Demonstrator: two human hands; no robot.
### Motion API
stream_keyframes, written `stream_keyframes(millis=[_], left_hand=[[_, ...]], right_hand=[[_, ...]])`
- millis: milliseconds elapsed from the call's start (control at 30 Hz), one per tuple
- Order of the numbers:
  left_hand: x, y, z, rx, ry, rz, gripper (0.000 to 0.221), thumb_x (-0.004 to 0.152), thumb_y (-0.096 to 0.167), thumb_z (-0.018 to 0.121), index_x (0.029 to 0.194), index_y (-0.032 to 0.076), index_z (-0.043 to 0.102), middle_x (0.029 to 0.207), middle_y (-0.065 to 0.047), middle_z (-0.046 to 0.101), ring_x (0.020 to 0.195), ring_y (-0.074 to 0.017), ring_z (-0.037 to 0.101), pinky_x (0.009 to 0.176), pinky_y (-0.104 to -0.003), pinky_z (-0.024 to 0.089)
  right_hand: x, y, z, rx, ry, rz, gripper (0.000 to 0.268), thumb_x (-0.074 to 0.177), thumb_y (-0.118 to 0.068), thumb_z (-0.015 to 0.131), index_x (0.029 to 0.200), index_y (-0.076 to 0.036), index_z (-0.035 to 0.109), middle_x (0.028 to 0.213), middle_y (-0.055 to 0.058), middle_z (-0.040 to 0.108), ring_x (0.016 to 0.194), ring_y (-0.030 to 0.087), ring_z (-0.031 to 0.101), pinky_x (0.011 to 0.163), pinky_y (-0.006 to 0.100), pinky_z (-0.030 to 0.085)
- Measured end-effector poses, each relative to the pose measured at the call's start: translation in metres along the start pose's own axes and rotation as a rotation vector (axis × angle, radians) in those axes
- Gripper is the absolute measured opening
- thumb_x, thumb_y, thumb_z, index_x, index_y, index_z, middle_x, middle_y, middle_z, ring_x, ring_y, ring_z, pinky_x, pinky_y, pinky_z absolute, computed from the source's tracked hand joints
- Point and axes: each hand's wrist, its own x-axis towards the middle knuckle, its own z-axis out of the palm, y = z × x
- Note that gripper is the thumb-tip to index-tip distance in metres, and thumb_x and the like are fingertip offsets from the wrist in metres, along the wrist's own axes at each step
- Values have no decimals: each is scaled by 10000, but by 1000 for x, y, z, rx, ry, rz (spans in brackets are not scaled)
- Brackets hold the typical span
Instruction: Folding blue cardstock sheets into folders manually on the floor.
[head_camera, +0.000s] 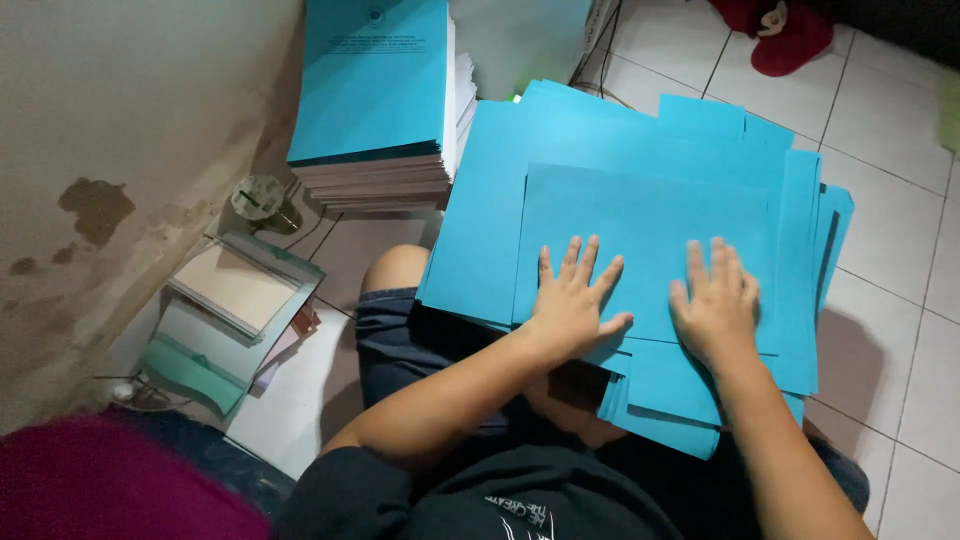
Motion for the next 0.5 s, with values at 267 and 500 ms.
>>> stream_keyframes(millis=[267,500], left_hand=[[71,-58,-18,-134,-86,-283,865,960,677,302,1643,152,219,1693,-250,130,1583,-423,76,1227,-683,15],[66,-53,-32,-135,-115,-255,900,947,686,312,1644,124,222,1679,-300,121,1572,-480,44,1205,-711,-43]], right_hand=[[16,2,-14,87,-366,-89,845,980,-729,332,1654,-228,241,1734,145,158,1599,341,127,1278,558,92],[87,0,21,144,-274,172,1015,975,-764,327,1644,-12,195,1697,294,87,1588,421,29,1288,572,-4]])
